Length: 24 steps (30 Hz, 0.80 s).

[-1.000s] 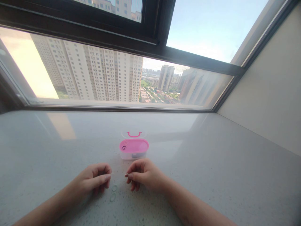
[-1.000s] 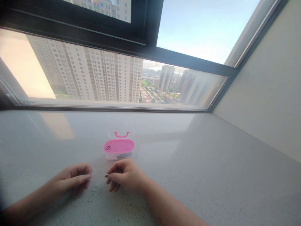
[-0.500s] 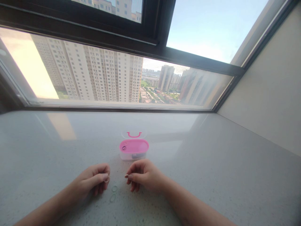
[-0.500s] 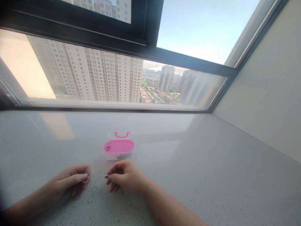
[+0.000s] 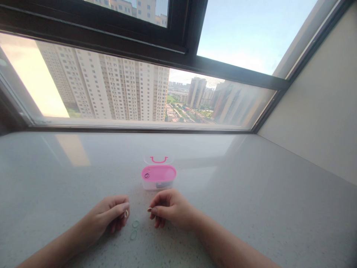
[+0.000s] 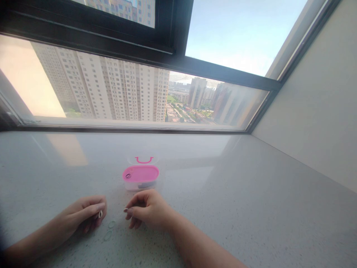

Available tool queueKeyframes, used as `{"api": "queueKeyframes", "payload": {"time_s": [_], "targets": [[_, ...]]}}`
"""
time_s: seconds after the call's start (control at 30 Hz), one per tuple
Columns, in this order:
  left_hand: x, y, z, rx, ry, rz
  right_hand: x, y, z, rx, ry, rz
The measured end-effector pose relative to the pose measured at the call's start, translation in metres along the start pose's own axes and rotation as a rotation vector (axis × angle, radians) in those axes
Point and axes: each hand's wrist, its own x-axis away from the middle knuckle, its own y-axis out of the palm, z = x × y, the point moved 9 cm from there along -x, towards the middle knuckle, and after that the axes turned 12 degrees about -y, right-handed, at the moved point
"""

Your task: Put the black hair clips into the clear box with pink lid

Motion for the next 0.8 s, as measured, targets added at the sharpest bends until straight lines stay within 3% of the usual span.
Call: {"api": "queueKeyframes", "payload": {"time_s": [0.8], "targets": [[-0.0014, 0.0002, -0.0038, -0.127, -0.011, -0.01, 0.0009, 0.0006, 0.0011, 0.037, 0.007, -0.006]]}}
